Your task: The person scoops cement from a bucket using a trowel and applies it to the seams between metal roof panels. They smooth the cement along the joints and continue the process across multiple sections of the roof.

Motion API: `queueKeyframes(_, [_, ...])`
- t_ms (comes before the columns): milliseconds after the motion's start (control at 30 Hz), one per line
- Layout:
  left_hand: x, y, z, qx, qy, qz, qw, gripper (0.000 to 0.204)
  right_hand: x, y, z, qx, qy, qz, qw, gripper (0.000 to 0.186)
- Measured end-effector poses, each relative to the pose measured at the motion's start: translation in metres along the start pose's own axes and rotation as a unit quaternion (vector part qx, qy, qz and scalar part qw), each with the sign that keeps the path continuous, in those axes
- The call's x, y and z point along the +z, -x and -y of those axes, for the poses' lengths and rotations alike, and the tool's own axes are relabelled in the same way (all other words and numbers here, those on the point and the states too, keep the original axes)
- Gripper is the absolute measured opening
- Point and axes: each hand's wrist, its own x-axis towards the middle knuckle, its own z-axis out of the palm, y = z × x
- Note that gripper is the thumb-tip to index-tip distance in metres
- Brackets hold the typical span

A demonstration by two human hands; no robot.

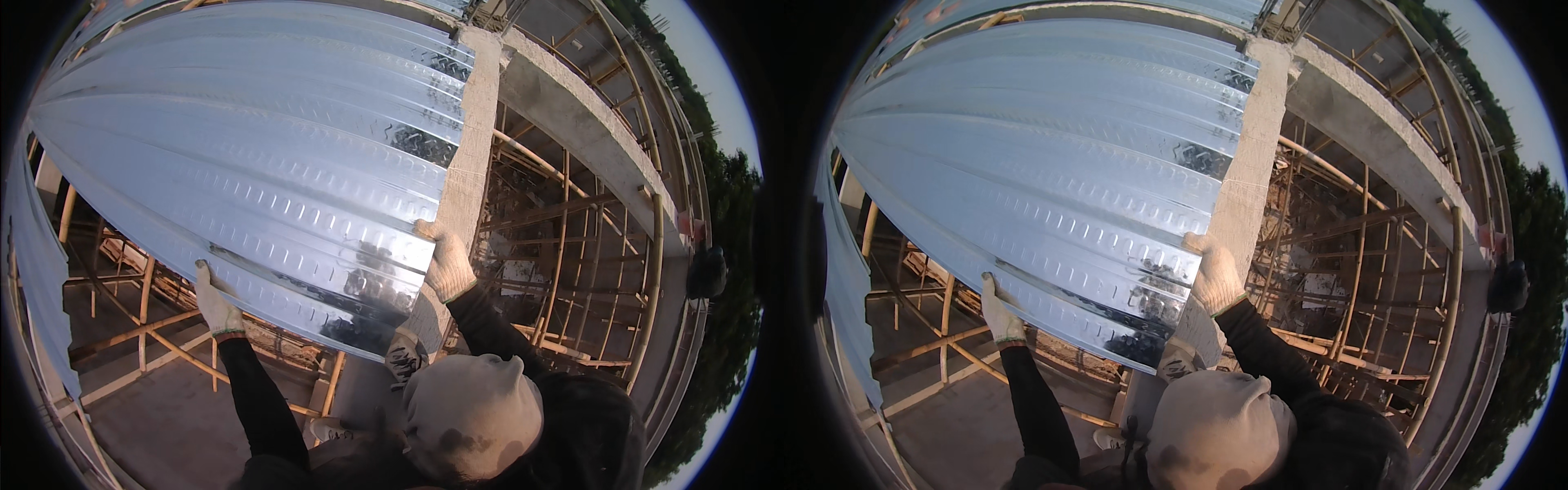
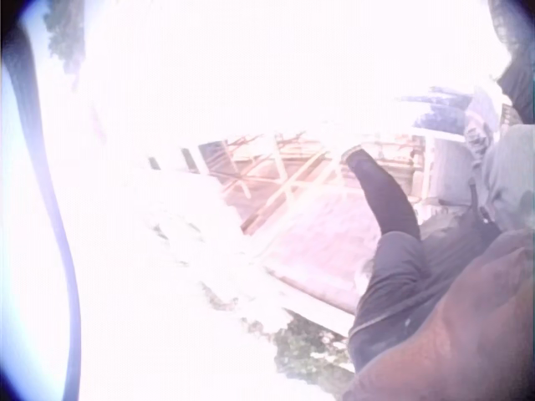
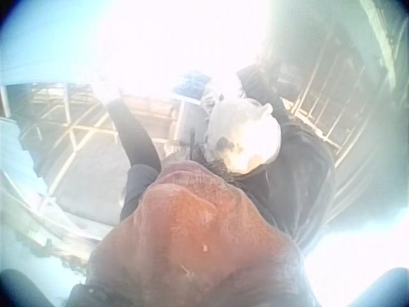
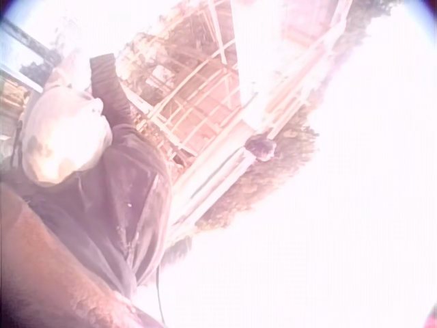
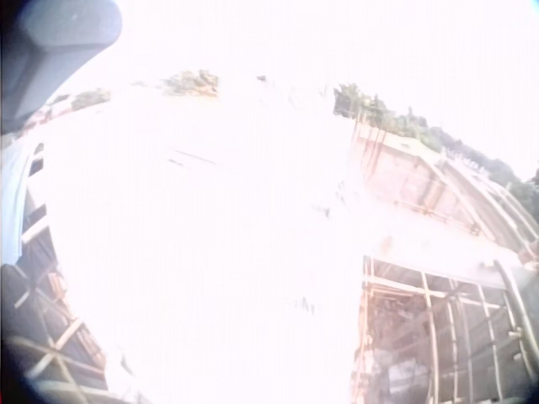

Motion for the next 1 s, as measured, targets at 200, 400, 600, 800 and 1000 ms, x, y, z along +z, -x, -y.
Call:
queueKeyframes(200, [0.042,0.042,-0.021,-0.023,0.024,0.012,0.999,0.047,0.013,0.019,0.028,-0.016,0.008,-0.001,1.0,0.034])
queueKeyframes(400, [0.045,0.057,-0.004,0.01,0.076,-0.005,0.997,0.032,0.021,0.038,0.051,-0.062,0.12,-0.072,0.988,0.022])
queueKeyframes(600, [0.052,0.087,0.013,-0.041,0.058,-0.019,0.997,0.031,-0.011,0.051,0.068,-0.068,0.152,-0.061,0.984,0.012])
queueKeyframes(800, [0.033,0.084,0.032,-0.081,0.022,-0.037,0.996,0.04,-0.04,0.025,0.047,-0.051,0.174,-0.161,0.97,0.015])
queueKeyframes(1000, [0.024,0.079,0.056,-0.088,-0.014,-0.018,0.996,0.052,-0.071,0.015,0.042,-0.048,0.15,-0.205,0.966,0.013])
